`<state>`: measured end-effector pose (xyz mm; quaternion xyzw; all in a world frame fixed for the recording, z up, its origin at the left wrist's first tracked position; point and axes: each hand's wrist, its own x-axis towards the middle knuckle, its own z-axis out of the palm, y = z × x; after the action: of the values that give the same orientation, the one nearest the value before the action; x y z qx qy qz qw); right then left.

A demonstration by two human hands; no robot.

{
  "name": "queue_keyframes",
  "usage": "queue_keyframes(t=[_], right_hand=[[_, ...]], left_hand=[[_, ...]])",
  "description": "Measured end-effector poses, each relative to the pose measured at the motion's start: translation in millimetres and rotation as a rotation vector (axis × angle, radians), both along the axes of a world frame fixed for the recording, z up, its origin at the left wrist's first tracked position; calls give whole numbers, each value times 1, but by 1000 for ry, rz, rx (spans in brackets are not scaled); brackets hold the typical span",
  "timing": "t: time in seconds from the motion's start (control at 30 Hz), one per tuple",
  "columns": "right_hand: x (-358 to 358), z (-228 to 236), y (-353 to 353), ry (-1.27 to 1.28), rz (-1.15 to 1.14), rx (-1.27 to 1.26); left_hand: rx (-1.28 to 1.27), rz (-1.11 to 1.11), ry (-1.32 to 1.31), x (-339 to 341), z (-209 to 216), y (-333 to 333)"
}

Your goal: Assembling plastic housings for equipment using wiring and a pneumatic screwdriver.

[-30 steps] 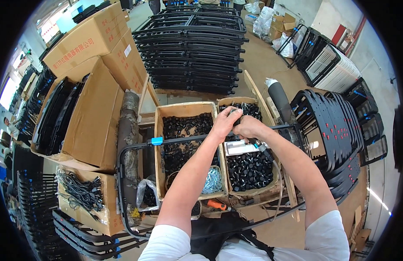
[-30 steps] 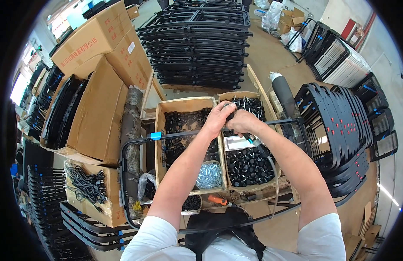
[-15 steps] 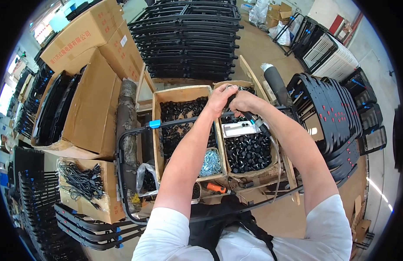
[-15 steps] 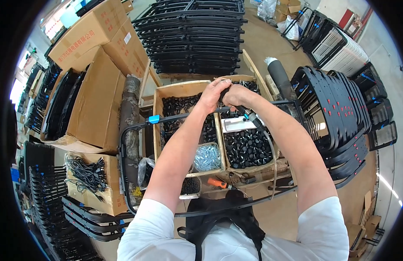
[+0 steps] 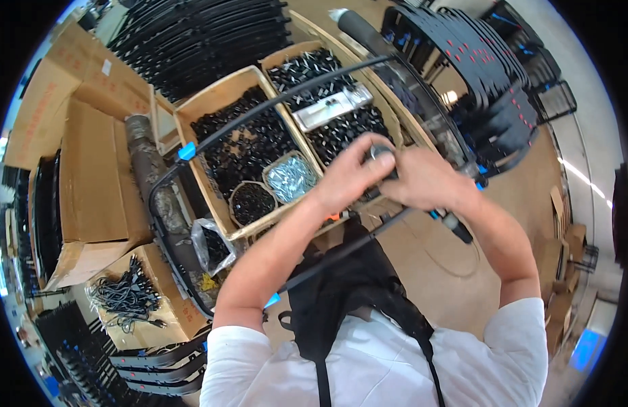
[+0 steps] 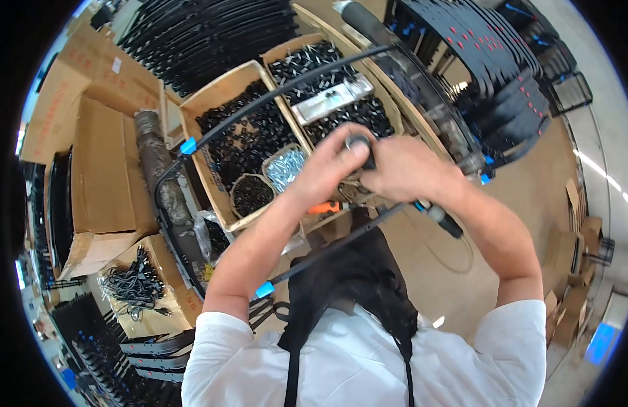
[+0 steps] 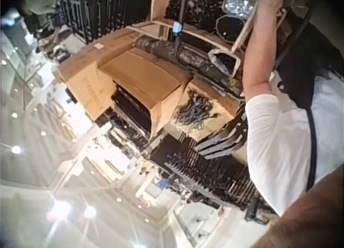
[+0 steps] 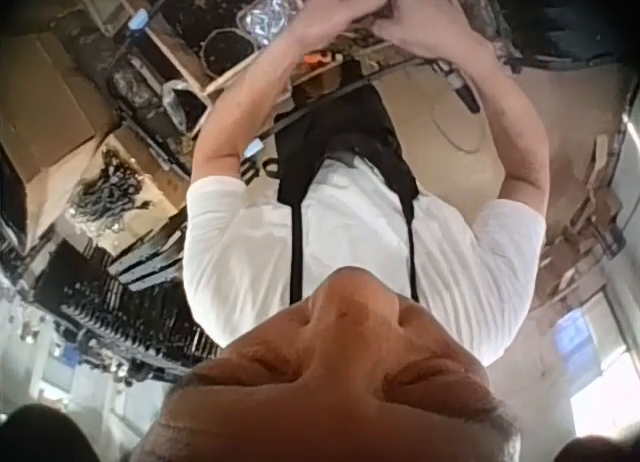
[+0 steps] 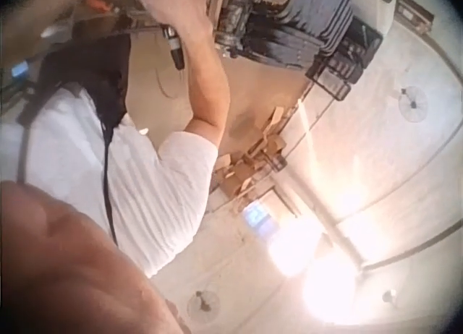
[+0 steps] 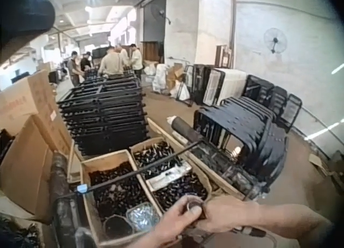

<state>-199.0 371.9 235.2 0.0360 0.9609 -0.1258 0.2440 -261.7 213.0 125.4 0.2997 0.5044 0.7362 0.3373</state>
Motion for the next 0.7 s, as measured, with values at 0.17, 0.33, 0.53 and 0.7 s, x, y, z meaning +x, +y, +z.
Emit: queue_keyframes(t=[0.17,0.33,0.53,0.7], right_hand=[[102,-17,2,-68,-79,-75],[132,-34,2,-144,-125,-87],[151,-29,7,-61,-70,-119],[158,-29,15,-21,-43,-124]], left_hand=[[62,-156,-269,96,-31,4],[32,-111,-275,127,-40,4],[5,7,-231,149,-38,9],[17,93,-218,163,-35,19]])
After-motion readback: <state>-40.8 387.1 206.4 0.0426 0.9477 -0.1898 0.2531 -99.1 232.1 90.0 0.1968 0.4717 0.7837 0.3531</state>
